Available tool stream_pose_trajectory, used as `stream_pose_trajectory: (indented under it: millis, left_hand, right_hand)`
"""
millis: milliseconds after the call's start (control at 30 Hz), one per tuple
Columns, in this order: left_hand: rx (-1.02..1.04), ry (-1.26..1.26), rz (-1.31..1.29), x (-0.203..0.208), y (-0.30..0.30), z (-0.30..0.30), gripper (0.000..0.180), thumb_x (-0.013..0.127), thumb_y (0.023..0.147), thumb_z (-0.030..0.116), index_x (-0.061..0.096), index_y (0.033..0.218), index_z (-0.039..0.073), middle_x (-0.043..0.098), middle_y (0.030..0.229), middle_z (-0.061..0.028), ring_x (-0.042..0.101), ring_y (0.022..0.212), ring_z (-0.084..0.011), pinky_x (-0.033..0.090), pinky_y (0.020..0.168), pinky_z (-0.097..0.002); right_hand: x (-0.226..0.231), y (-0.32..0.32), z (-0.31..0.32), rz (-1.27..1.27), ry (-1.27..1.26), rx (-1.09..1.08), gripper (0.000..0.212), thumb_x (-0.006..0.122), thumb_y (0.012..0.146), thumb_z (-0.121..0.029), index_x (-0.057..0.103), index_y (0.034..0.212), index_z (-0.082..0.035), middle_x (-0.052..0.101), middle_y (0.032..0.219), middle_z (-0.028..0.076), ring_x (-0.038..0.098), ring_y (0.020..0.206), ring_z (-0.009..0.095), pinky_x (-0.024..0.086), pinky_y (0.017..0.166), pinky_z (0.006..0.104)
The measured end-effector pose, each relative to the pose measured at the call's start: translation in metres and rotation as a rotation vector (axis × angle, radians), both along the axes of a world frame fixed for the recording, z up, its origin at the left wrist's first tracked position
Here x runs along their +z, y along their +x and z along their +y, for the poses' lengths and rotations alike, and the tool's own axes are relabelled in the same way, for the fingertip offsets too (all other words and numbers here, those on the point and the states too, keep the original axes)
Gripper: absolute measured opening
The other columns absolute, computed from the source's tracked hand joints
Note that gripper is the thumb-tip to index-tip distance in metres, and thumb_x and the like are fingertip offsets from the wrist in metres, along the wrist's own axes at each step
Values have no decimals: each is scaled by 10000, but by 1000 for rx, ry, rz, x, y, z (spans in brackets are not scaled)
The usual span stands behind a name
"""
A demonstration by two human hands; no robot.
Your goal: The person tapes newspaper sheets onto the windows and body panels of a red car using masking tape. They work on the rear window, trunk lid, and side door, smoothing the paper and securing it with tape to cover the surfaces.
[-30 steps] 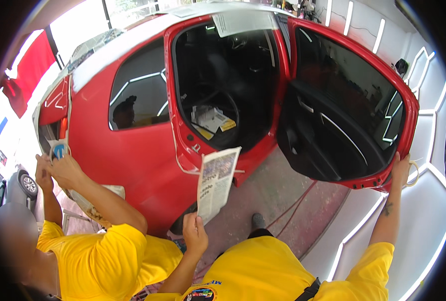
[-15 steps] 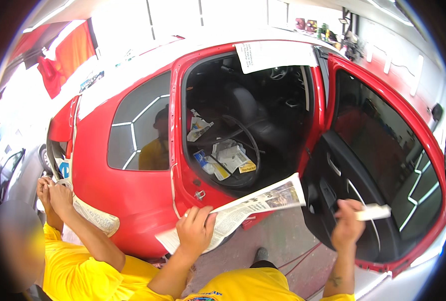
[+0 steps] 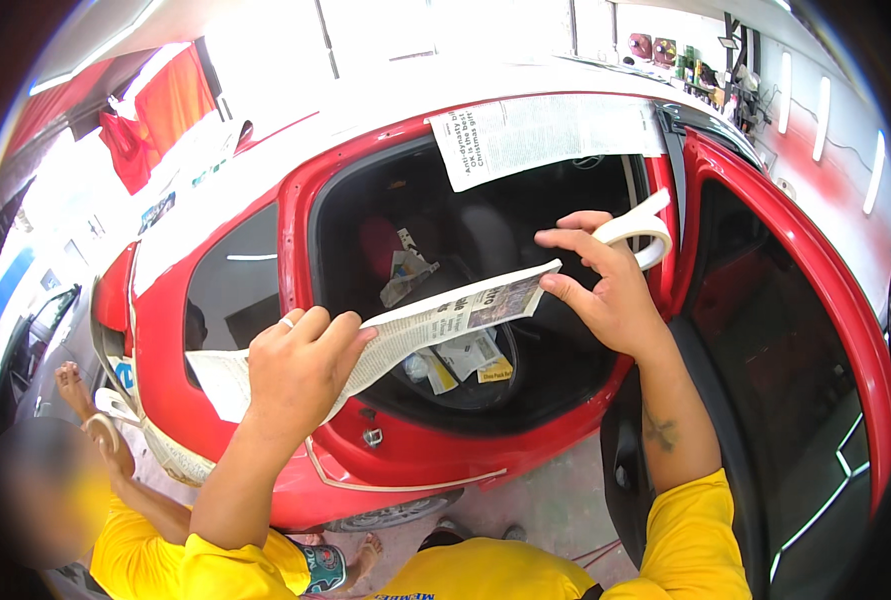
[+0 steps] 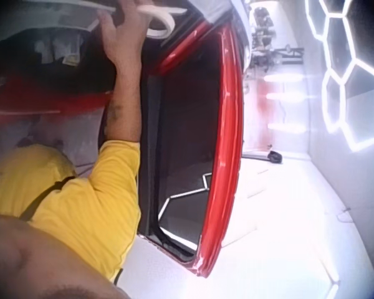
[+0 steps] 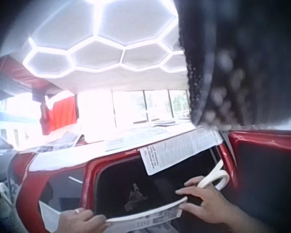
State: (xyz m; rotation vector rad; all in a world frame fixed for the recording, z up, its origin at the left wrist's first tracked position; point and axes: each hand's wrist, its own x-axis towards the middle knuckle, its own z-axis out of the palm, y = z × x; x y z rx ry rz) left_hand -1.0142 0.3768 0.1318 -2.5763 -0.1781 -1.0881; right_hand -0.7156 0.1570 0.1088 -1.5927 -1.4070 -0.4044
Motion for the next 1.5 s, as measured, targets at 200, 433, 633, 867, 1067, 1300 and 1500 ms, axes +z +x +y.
stream_pose_trajectory:
  millis: [200,433,633,867,1067,1300,1500]
  left_hand:
    - [14,-61,-34,7,20,35,147,829,951,195,743,936,77,598,729,-61,604,637,-263,491,601,-405]
    - [29,-199,-19,21,43,86,222,792,985,240,727,876,58,673,735,-121,677,671,-335,518,636,-442]
    - [229,-313,44,47,84,119,323,740,1024,316,736,870,32,713,768,-195,716,736,-403,533,691,-497]
    - [250,-360,-83,69,103,130,282,760,1007,316,727,934,46,704,732,-183,706,690,-394,526,674,-477]
    - [312,-355,-101,87,116,143,313,768,998,297,695,895,11,656,708,-207,655,643,-383,491,647,-446]
    - [323,-342,-61,91,117,156,336,768,995,295,710,875,-14,660,720,-225,640,629,-376,484,644,-441]
    - [315,-298,-65,85,117,158,323,773,991,284,708,878,-12,659,718,-223,642,631,-388,487,643,-446]
  right_hand:
    - [12,43,43,-57,-14,101,224,859,923,-143,794,1128,-81,664,1211,85,649,1109,254,519,950,377]
    - [45,68,91,75,-125,151,110,768,992,-127,735,1020,-26,666,1107,73,605,907,170,488,798,319]
    - [55,88,141,213,-108,47,179,755,1015,-175,733,1018,3,639,958,52,584,868,155,465,839,324]
    - [71,113,173,194,22,50,142,804,990,-105,801,1077,7,797,929,51,700,868,95,552,801,272]
    - [96,119,196,112,120,56,171,805,974,-176,778,1023,-15,774,888,87,713,823,203,545,746,342]
    - [64,130,231,-193,411,-1,111,826,935,-101,755,997,-42,762,991,123,729,917,312,551,817,397]
    - [59,119,239,-123,443,-140,124,862,896,-130,806,975,-54,763,978,123,716,953,321,549,845,414]
